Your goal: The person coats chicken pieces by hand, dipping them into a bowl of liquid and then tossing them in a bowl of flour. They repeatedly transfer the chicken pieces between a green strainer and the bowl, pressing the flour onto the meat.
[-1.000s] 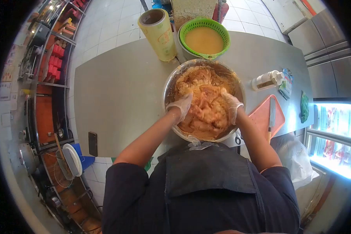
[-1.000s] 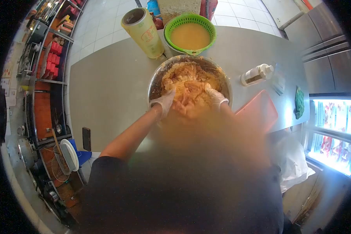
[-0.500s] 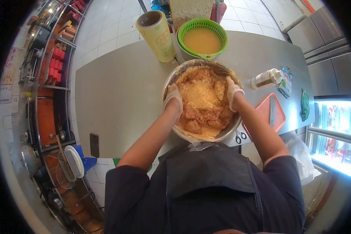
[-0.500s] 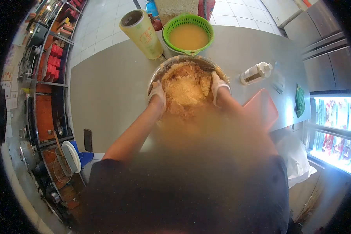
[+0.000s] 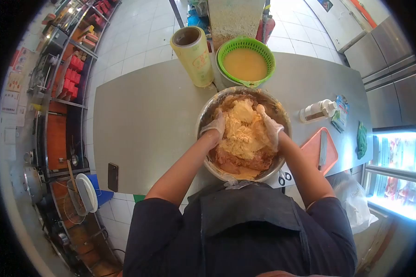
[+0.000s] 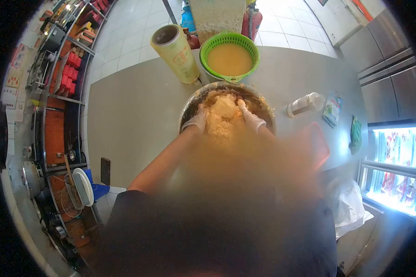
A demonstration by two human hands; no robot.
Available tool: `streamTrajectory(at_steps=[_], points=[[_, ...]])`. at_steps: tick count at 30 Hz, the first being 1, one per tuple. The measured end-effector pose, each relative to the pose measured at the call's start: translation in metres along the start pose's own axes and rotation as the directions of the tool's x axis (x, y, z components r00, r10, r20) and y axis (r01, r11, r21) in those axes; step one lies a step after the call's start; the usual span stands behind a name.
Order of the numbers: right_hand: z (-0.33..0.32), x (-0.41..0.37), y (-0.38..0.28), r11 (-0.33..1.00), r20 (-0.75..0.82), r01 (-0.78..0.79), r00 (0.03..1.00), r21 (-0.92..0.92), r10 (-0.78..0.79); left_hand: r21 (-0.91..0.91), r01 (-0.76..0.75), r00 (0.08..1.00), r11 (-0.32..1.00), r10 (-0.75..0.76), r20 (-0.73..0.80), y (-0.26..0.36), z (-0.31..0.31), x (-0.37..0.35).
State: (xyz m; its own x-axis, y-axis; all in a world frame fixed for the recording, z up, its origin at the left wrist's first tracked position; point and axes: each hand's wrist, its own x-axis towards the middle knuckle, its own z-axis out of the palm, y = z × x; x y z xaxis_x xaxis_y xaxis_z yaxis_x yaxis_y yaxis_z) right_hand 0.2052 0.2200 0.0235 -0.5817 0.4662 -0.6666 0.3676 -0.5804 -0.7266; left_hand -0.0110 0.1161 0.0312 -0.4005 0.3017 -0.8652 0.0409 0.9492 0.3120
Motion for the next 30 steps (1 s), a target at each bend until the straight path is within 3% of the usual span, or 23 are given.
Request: streamTrajectory(at_steps=[1,3,4,6,8,10,13,14,17,19,22,25,26,28,30], points=[[-0.006,-0.007,0.003,0.909,0.027,0.110,0.994,-0.402,-0.108,0.047,-0.040,0.999,0.998,0.038,0.039,0.002,-0.011,-0.031],[-0.016,-0.023,-0.003,0.716,0.015,0.134,0.985,-0.686,-0.171,0.127,-0.132,0.986,0.983,0.117,0.118,0.005,-0.030,-0.078],[-0.019,-0.031,-0.008,0.719,-0.048,0.077,0.987,-0.691,-0.151,0.111,-0.432,0.902,0.895,0.427,0.073,-0.023,-0.021,-0.046],[-0.001,-0.051,-0.042,0.905,-0.265,-0.127,0.964,-0.406,0.016,0.224,-0.462,0.884,0.858,0.465,0.044,-0.017,-0.022,-0.046],[0.010,-0.062,-0.064,0.974,-0.380,-0.220,0.907,-0.055,0.184,0.334,-0.481,0.862,0.811,0.506,0.014,-0.009,-0.026,-0.050],[0.005,-0.039,-0.060,0.958,-0.435,-0.268,0.878,-0.105,0.198,0.439,-0.480,0.840,0.759,0.542,-0.019,-0.004,-0.031,-0.051],[0.010,-0.006,-0.062,0.951,-0.448,-0.265,0.878,-0.162,0.168,0.343,-0.300,0.929,0.890,0.354,-0.108,0.014,-0.018,-0.034],[0.027,-0.010,-0.080,0.906,-0.502,-0.413,0.804,-0.088,0.318,0.304,-0.237,0.948,0.923,0.288,-0.135,0.023,-0.011,-0.023],[0.020,0.042,-0.069,0.937,-0.343,-0.341,0.874,0.075,0.345,0.058,-0.087,0.991,0.994,0.093,-0.101,0.034,0.011,0.028],[0.010,0.071,-0.053,0.936,-0.181,-0.282,0.930,0.211,0.321,-0.243,-0.009,0.998,0.970,0.025,0.063,0.031,0.021,0.080],[0.005,0.071,-0.045,0.925,-0.018,-0.253,0.963,0.282,0.269,-0.525,0.028,0.961,0.850,0.121,0.247,0.032,0.025,0.085],[-0.009,0.037,-0.051,0.968,0.117,-0.209,0.974,0.141,0.193,-0.597,0.007,0.884,0.802,0.274,0.378,0.030,0.013,0.057],[-0.017,0.025,-0.053,0.989,0.189,-0.145,0.972,0.007,0.142,-0.593,-0.014,0.859,0.805,0.313,0.405,0.027,0.008,0.046],[-0.035,0.001,-0.056,0.953,0.381,0.115,0.925,-0.280,0.001,-0.561,-0.092,0.817,0.823,0.384,0.430,0.020,0.000,0.031],[-0.038,-0.018,-0.063,0.851,0.463,0.294,0.884,-0.434,-0.069,-0.471,-0.240,0.794,0.849,0.451,0.408,0.010,-0.001,0.024]])
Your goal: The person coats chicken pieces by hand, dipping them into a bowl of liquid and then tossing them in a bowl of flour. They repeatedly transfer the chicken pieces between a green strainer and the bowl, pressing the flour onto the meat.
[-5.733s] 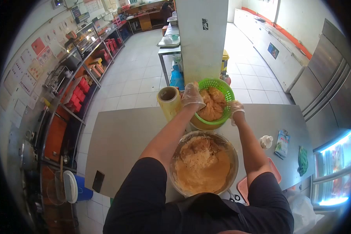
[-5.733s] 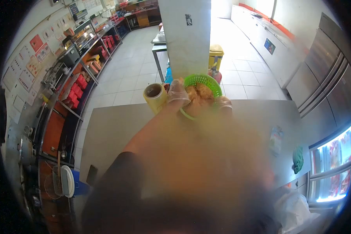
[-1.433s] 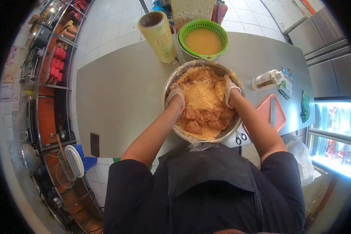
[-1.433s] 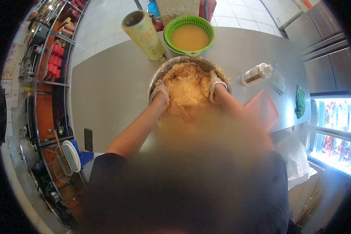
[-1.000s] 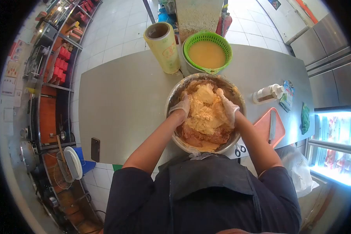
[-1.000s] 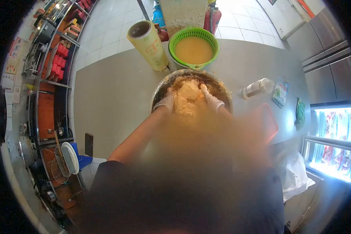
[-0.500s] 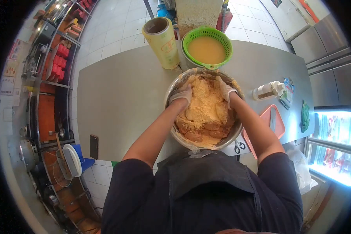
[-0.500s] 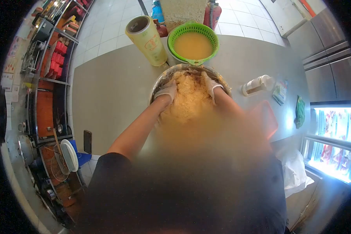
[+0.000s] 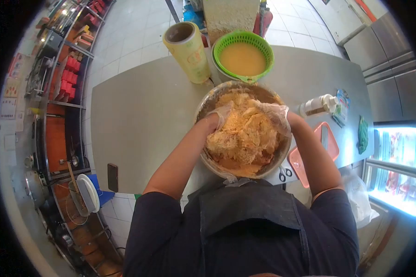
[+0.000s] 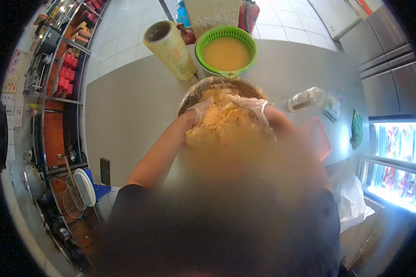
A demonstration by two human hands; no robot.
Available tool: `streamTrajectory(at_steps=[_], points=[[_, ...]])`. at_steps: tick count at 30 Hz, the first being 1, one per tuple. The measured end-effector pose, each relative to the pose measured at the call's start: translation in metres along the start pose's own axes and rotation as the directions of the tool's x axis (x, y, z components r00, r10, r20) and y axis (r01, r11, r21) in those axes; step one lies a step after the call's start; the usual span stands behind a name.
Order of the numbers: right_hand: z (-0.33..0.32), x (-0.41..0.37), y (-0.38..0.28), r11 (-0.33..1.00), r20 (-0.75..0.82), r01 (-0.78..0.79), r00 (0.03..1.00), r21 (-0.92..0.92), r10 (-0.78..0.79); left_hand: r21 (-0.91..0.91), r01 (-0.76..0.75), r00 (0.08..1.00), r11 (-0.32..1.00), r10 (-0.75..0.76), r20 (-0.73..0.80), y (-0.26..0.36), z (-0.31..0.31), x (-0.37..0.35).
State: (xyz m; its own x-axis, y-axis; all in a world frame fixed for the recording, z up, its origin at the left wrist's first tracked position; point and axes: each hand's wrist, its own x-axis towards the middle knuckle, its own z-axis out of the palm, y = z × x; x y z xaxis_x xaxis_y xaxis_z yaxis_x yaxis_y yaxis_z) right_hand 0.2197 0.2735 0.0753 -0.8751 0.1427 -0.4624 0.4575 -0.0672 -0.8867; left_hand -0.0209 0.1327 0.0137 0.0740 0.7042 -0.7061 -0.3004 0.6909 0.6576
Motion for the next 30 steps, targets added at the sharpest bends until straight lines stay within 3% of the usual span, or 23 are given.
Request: streamTrajectory(at_steps=[1,3,4,5,7,9,10,13,16,19,22,23,29,30], points=[[0.004,-0.011,-0.009,0.997,-0.005,0.005,1.000,-0.074,-0.006,0.093,-0.028,0.999,0.995,0.030,-0.025,-0.003,-0.001,-0.007],[0.032,-0.019,-0.071,0.979,-0.208,-0.206,0.957,-0.005,0.200,0.196,-0.017,0.989,0.980,0.045,-0.142,0.003,0.004,-0.033],[0.038,-0.013,-0.082,0.946,-0.348,-0.323,0.884,0.032,0.314,0.193,0.019,0.970,0.981,0.029,-0.243,0.021,0.013,-0.055],[0.040,-0.010,-0.086,0.899,-0.472,-0.429,0.777,0.085,0.416,0.071,0.020,0.962,0.997,0.000,-0.274,0.017,0.010,-0.058],[0.025,0.003,-0.043,0.889,-0.513,-0.457,0.760,0.014,0.399,-0.178,0.015,0.942,0.984,-0.074,-0.327,0.002,0.002,-0.060],[0.015,0.026,0.027,0.868,-0.544,-0.496,0.730,-0.003,0.415,-0.253,0.031,0.929,0.967,-0.121,-0.349,-0.009,0.004,-0.055],[0.016,0.032,0.045,0.857,-0.548,-0.510,0.697,0.074,0.462,-0.294,0.037,0.922,0.955,-0.147,-0.359,-0.017,0.008,-0.052],[0.023,0.041,0.071,0.727,-0.384,-0.374,0.661,0.576,0.644,-0.392,0.020,0.905,0.920,-0.183,-0.385,-0.048,0.015,-0.036],[0.033,0.053,0.089,0.573,-0.224,-0.257,0.738,0.778,0.637,-0.454,-0.059,0.901,0.889,-0.148,-0.408,-0.078,0.018,-0.018],[0.045,0.064,0.090,0.526,-0.198,-0.227,0.750,0.820,0.631,-0.587,-0.070,0.915,0.806,-0.183,-0.359,-0.078,0.028,-0.014],[0.058,0.058,0.052,0.567,-0.274,-0.288,0.654,0.772,0.705,-0.706,-0.028,0.941,0.707,-0.219,-0.256,-0.058,0.039,-0.023],[0.059,0.059,0.052,0.579,-0.279,-0.263,0.677,0.772,0.680,-0.719,-0.019,0.945,0.695,-0.221,-0.239,-0.051,0.040,-0.025],[0.066,0.020,0.002,0.478,-0.126,-0.184,0.829,0.859,0.545,-0.538,-0.070,0.954,0.840,-0.101,-0.282,-0.049,0.025,-0.020],[0.072,0.010,-0.010,0.476,-0.194,-0.127,0.800,0.870,0.568,-0.481,-0.063,0.955,0.875,-0.087,-0.283,-0.036,0.031,-0.040]])
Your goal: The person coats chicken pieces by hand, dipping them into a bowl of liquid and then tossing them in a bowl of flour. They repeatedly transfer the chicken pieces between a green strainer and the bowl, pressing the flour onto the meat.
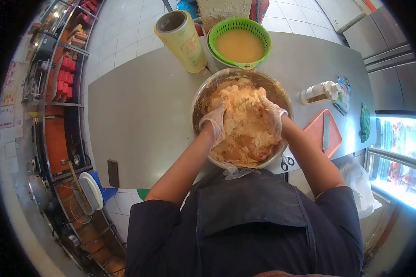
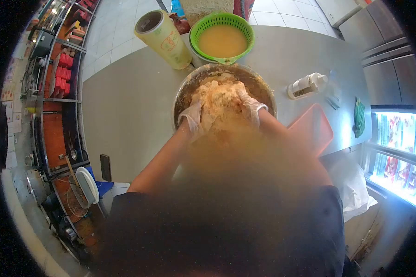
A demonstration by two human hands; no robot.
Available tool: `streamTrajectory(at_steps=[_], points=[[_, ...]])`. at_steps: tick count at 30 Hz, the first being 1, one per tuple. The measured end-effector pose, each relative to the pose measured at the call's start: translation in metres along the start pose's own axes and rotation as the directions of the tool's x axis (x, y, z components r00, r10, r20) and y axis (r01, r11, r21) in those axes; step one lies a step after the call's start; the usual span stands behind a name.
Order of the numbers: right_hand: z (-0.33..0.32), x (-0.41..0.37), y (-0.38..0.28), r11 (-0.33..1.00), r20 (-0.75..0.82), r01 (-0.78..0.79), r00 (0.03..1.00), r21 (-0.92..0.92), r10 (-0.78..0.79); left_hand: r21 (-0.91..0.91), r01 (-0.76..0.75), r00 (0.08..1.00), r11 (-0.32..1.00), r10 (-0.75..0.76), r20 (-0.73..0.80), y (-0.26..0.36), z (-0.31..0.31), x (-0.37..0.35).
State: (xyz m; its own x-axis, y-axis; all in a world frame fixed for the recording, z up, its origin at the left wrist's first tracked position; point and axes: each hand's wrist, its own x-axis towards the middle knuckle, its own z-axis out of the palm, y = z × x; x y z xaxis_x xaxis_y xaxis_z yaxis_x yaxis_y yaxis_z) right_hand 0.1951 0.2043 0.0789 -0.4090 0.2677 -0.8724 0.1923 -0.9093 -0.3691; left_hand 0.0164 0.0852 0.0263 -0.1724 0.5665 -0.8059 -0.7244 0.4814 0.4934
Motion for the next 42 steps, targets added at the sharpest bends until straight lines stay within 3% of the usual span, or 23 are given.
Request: streamTrajectory(at_steps=[1,2,4,8,11,12,13,14,16,19,24,28,29,31,32,34,36,37,38,39,42], points=[[-0.015,0.005,0.004,0.845,0.026,0.165,0.984,-0.508,-0.176,0.064,-0.015,1.000,0.998,0.015,0.008,0.021,0.016,-0.039],[-0.040,0.013,0.006,0.428,0.142,0.271,0.940,-0.862,-0.311,0.128,-0.034,0.999,0.991,0.032,0.019,0.032,0.022,-0.062],[-0.054,0.015,0.007,-0.211,0.318,0.251,0.856,-0.945,-0.407,0.048,-0.108,0.994,0.993,0.108,-0.003,0.023,0.009,-0.059],[-0.043,-0.028,-0.003,-0.514,0.386,0.049,0.722,-0.856,-0.574,-0.101,-0.263,0.964,0.959,0.259,-0.056,-0.011,-0.025,-0.028],[-0.059,0.004,0.000,0.155,-0.045,0.058,0.808,-0.986,-0.588,-0.070,-0.305,0.942,0.950,0.290,-0.167,-0.034,-0.029,-0.020],[-0.069,0.049,0.017,0.618,-0.324,0.058,0.811,-0.784,-0.487,-0.009,-0.292,0.936,0.956,0.284,-0.208,-0.040,-0.028,-0.013],[-0.076,0.076,0.033,0.818,-0.406,0.056,0.847,-0.573,-0.342,0.043,-0.272,0.929,0.961,0.274,-0.247,-0.048,-0.029,-0.003],[-0.083,0.101,0.048,0.949,-0.476,0.033,0.859,-0.315,-0.188,0.062,-0.253,0.930,0.965,0.261,-0.260,-0.055,-0.030,0.006],[-0.090,0.134,0.055,0.982,-0.365,-0.007,0.929,-0.190,-0.064,0.069,-0.225,0.932,0.972,0.235,-0.276,-0.068,-0.031,0.026],[-0.069,0.113,0.055,0.999,-0.172,-0.031,0.985,-0.020,0.027,0.016,-0.216,0.943,0.976,0.213,-0.255,-0.094,-0.025,0.050],[-0.047,0.098,0.071,0.998,-0.026,0.013,1.000,0.060,-0.011,0.025,-0.295,0.940,0.955,0.294,-0.173,-0.095,-0.010,0.044],[-0.050,0.097,0.075,0.987,0.062,0.159,0.985,-0.018,-0.158,0.538,-0.118,0.936,0.835,0.274,-0.220,-0.055,-0.007,0.019],[-0.056,0.101,0.077,0.957,0.102,0.272,0.960,-0.103,-0.262,0.646,-0.062,0.935,0.761,0.270,-0.229,-0.048,-0.007,0.016],[-0.074,0.116,0.082,0.782,0.215,0.557,0.830,-0.279,-0.515,0.871,-0.156,0.915,0.465,0.400,-0.050,-0.043,-0.015,0.006],[-0.081,0.117,0.083,0.702,0.265,0.620,0.785,-0.351,-0.561,0.928,-0.297,0.862,0.224,0.482,0.160,-0.045,-0.022,-0.001],[-0.097,0.109,0.081,0.500,0.357,0.707,0.695,-0.501,-0.624,0.927,-0.340,0.831,-0.159,0.411,0.375,-0.027,-0.017,-0.023],[-0.070,0.053,0.047,0.484,0.374,0.639,0.756,-0.598,-0.538,0.882,-0.215,0.916,-0.420,0.225,0.331,0.022,0.013,-0.063],[-0.055,0.023,0.029,0.467,0.380,0.606,0.783,-0.644,-0.492,0.912,-0.241,0.907,-0.332,0.258,0.334,0.026,0.014,-0.066],[-0.015,-0.024,0.001,0.444,0.235,0.408,0.888,-0.798,-0.394,0.933,-0.267,0.897,-0.241,0.292,0.333,0.029,0.012,-0.070],[-0.026,-0.011,0.002,0.297,0.249,0.417,0.846,-0.859,-0.471,0.945,-0.292,0.888,-0.147,0.324,0.325,0.029,0.011,-0.073],[-0.050,0.019,-0.003,-0.137,0.273,0.249,0.678,-0.959,-0.683,0.972,-0.015,0.896,0.234,0.434,-0.091,0.007,-0.005,-0.067]])
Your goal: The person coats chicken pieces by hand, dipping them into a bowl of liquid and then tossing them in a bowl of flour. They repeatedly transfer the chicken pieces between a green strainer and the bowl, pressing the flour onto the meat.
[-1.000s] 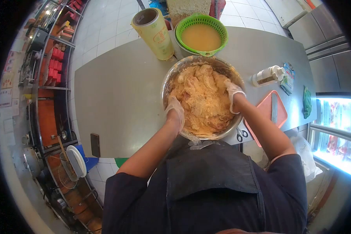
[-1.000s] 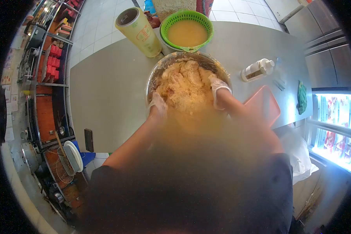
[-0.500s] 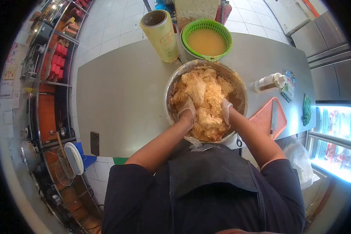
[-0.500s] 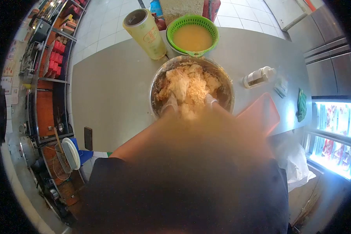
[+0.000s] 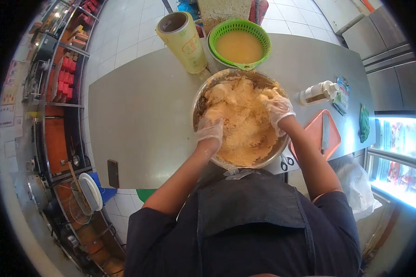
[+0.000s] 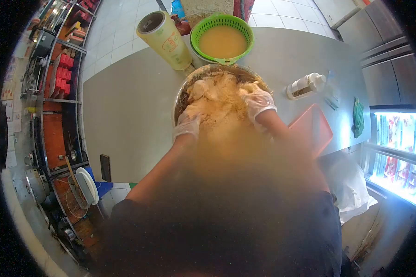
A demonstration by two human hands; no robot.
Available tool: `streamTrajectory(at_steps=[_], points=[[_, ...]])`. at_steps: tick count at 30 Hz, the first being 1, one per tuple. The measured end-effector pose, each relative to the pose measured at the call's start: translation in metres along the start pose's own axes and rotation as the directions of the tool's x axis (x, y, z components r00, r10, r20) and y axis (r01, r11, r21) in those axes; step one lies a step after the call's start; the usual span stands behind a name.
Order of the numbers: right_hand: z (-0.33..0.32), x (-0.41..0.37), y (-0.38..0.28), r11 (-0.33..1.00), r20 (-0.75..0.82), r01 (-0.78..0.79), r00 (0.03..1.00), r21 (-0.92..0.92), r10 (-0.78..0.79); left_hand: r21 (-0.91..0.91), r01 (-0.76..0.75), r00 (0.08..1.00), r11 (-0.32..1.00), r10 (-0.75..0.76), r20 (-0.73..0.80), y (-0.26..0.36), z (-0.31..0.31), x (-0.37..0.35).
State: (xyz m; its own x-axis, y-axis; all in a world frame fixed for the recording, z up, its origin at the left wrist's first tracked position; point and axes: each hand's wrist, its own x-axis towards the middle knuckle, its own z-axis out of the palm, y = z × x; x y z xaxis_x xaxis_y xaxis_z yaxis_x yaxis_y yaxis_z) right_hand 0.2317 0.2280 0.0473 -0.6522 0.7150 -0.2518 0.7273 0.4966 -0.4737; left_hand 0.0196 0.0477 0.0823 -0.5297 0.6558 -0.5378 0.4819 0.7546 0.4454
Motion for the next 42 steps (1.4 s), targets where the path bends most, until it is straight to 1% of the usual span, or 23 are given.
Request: streamTrajectory(at_steps=[2,3,4,6,7,10,13,16,19,21,22,23,24,25,26,29,31,34,36,38,39,40,42], points=[[0.005,0.019,0.010,0.989,0.014,-0.070,0.997,-0.133,0.073,-0.156,0.123,0.985,0.980,-0.140,-0.099,-0.010,0.015,0.003],[-0.004,0.025,-0.001,0.975,0.021,-0.103,0.994,-0.199,0.109,-0.209,0.111,0.981,0.972,-0.141,-0.134,-0.011,0.016,0.004],[-0.012,0.030,-0.012,0.948,0.130,-0.086,0.983,-0.306,0.131,-0.261,0.096,0.975,0.961,-0.143,-0.169,-0.013,0.017,0.005],[0.005,0.053,0.001,0.961,0.190,-0.270,0.942,-0.057,0.276,-0.307,-0.070,0.971,0.949,-0.005,-0.238,-0.009,0.010,0.015],[0.013,0.064,0.007,0.929,0.217,-0.366,0.913,0.059,0.346,-0.401,-0.056,0.975,0.915,-0.036,-0.218,-0.007,0.015,0.028],[0.022,0.084,-0.008,0.697,0.301,-0.566,0.824,0.440,0.479,-0.550,0.132,0.979,0.824,-0.197,-0.060,-0.005,0.035,0.073],[0.037,0.098,-0.005,0.419,0.518,-0.649,0.760,0.635,0.393,-0.623,0.374,0.924,0.687,-0.337,0.182,-0.015,0.058,0.115],[0.051,0.096,-0.001,0.250,0.631,-0.687,0.726,0.682,0.274,-0.803,0.411,0.911,0.431,-0.161,0.380,-0.014,0.059,0.122],[0.055,0.076,0.003,0.291,0.664,-0.691,0.721,0.662,0.200,-0.897,0.385,0.881,0.215,0.203,0.427,0.004,0.027,0.093],[0.043,0.057,0.008,0.494,0.651,-0.630,0.743,0.600,0.157,-0.882,0.422,0.839,0.208,0.278,0.467,0.015,0.006,0.075],[0.033,0.047,0.010,0.675,0.634,-0.528,0.765,0.514,0.115,-0.873,0.430,0.822,0.231,0.299,0.484,0.017,-0.003,0.068],[0.021,0.038,0.013,0.874,0.615,-0.326,0.788,0.359,0.041,-0.843,0.478,0.797,0.246,0.282,0.534,0.013,-0.008,0.060],[0.008,0.030,0.013,0.989,0.602,-0.005,0.794,0.150,-0.087,-0.811,0.524,0.769,0.261,0.263,0.582,0.010,-0.014,0.052],[-0.010,0.022,0.007,0.954,0.608,0.297,0.766,-0.045,-0.210,-0.781,0.560,0.743,0.278,0.250,0.621,0.015,-0.029,0.043],[-0.036,0.012,-0.011,0.804,0.633,0.572,0.686,-0.165,-0.358,-0.762,0.518,0.754,0.388,0.213,0.621,0.033,-0.052,0.021],[-0.073,-0.006,-0.049,0.802,0.550,0.486,0.799,-0.348,-0.245,-0.671,0.244,0.884,0.700,0.123,0.450,0.028,-0.046,0.007],[-0.066,-0.001,-0.044,0.782,0.404,0.389,0.894,-0.487,-0.193,-0.471,0.057,0.952,0.880,0.095,0.292,0.019,-0.040,0.011],[-0.061,0.026,-0.051,0.777,0.315,0.352,0.926,-0.522,-0.208,-0.294,0.007,0.998,0.956,0.014,0.068,0.000,-0.017,0.036],[-0.058,0.044,-0.055,0.813,0.356,0.361,0.912,-0.457,-0.204,-0.366,0.050,0.998,0.929,-0.056,-0.008,-0.009,0.005,0.061],[-0.030,0.077,-0.035,0.971,0.377,0.180,0.920,-0.160,-0.109,-0.457,0.084,0.993,0.885,-0.111,-0.033,-0.016,0.032,0.088],[-0.015,0.093,-0.029,1.000,0.404,0.005,0.915,0.028,-0.016,-0.509,0.101,0.991,0.855,-0.131,-0.023,-0.020,0.047,0.101],[-0.001,0.105,-0.027,0.961,0.436,-0.190,0.896,0.199,0.087,-0.558,0.115,0.989,0.822,-0.147,-0.014,-0.023,0.060,0.112],[0.023,0.123,-0.026,0.831,0.512,-0.407,0.840,0.379,0.178,-0.671,0.156,0.986,0.725,-0.151,0.066,-0.032,0.085,0.133]])
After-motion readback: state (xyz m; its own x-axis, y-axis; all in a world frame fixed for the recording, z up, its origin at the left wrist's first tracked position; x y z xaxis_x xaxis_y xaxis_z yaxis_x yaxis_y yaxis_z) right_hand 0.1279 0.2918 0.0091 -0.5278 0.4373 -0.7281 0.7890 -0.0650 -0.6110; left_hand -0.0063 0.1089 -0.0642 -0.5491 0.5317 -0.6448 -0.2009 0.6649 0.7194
